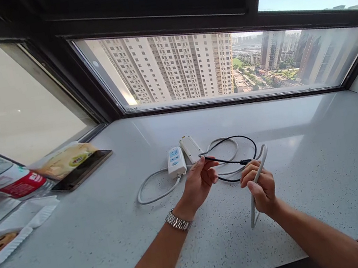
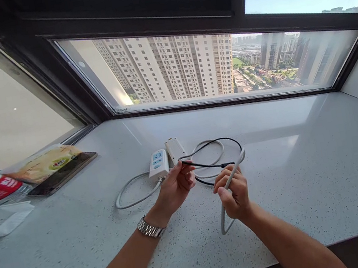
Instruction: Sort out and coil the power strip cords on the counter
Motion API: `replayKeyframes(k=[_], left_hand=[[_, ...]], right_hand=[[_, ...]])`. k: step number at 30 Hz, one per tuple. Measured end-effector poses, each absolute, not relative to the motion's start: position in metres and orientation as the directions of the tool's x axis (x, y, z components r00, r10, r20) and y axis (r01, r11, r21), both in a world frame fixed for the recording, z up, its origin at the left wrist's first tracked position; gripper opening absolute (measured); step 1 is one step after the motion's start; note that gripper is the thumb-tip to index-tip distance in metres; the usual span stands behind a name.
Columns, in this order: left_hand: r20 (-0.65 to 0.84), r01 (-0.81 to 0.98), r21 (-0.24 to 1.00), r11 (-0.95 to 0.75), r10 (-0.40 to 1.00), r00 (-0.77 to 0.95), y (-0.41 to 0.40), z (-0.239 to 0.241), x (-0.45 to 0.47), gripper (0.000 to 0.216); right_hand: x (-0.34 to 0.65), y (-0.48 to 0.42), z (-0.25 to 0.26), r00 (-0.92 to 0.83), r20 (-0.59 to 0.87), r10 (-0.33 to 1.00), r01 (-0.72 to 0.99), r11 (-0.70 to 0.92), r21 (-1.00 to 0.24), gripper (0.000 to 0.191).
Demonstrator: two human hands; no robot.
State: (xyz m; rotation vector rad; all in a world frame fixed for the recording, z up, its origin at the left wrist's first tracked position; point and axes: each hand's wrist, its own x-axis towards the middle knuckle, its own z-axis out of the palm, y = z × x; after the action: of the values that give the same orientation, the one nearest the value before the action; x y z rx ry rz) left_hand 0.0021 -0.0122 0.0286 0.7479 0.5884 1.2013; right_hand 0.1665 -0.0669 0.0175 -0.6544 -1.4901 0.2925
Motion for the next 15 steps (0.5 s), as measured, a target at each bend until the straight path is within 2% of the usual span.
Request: replayKeyframes(k=[2,5,9,12,15], left_hand=[[-0.095,-0.694,0.694,0.192,0.980,0.176,-0.006,0.038,-0.005,0.020],[-0.177,-0.809,0.571,0.139,0.983,0.044,0.004,0.059,-0.019,0.035],[-0.123,-0.900,0.431,-0.058,0.985,-0.122,0.021,0.097,-0.030,0.043],[-0.055,-0.905,0.415,-0.095,0.990,-0.130,0.031,0.123,-0.012,0.042],[-0.039,-0.866,0.499,0.012,0.999,-0.008,0.034,0.139,0.031,0.041]], right_hand=[[0.166,-0.066,0.014,0.091,0.811,0.578,0.180,0.792,-0.584,0.027],[0.164,-0.065,0.008,0.041,0.801,0.598,0.100,0.795,-0.599,0.030],[0.160,-0.065,0.000,0.013,0.742,0.670,0.136,0.734,-0.665,0.032],[0.156,-0.068,-0.002,-0.238,0.621,0.747,0.265,0.665,-0.698,0.031],[0.151,-0.071,-0.001,-0.553,0.378,0.742,0.440,0.646,-0.624,0.031]])
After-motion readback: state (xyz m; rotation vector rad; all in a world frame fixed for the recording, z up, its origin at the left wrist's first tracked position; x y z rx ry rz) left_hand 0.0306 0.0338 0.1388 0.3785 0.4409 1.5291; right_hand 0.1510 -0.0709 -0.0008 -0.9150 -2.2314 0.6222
